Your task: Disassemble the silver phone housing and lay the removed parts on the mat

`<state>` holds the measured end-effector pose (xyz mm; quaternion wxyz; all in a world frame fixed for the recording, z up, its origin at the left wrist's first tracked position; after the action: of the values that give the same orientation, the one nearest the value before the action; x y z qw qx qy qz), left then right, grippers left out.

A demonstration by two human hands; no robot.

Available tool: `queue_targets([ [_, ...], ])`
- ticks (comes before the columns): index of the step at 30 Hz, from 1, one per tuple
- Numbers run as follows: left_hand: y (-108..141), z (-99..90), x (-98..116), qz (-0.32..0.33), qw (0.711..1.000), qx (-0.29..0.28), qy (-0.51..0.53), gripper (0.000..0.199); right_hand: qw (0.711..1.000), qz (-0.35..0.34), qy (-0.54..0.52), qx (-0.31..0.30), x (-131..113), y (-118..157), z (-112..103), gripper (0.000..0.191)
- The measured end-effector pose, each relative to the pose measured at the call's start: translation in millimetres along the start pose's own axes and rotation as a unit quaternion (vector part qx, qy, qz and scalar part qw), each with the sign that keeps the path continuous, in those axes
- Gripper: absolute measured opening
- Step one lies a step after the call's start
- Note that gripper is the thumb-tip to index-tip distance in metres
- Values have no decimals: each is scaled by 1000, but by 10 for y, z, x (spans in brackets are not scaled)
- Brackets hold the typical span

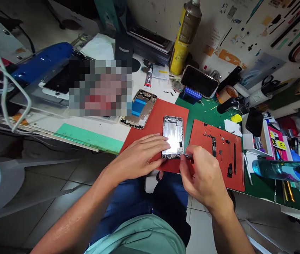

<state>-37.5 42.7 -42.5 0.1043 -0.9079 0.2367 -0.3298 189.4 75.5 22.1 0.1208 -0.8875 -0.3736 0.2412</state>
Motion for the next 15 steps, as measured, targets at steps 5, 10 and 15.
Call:
queue_targets([
  [5,-2,-13,8,2,1000,-5,0,33,999,-13,25,29,18,5,19,17],
  [10,4,-13,4,4,1000,-8,-3,31,999,-15,17,28,13,-10,26,16],
  [15,7,-6,1,5,1000,-5,-2,29,1000,1,3,27,13,-1,21,14],
])
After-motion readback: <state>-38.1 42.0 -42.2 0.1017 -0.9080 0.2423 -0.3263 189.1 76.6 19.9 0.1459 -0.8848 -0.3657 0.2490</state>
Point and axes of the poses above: each hand's wrist, its own y-axis away from the middle knuckle, its own z-axis out of the palm, x = y × z, the point moved 1 cm from there along -y, towards the middle knuckle, and after that the axes turned 4 degrees about -y, right-handed, at the moved point
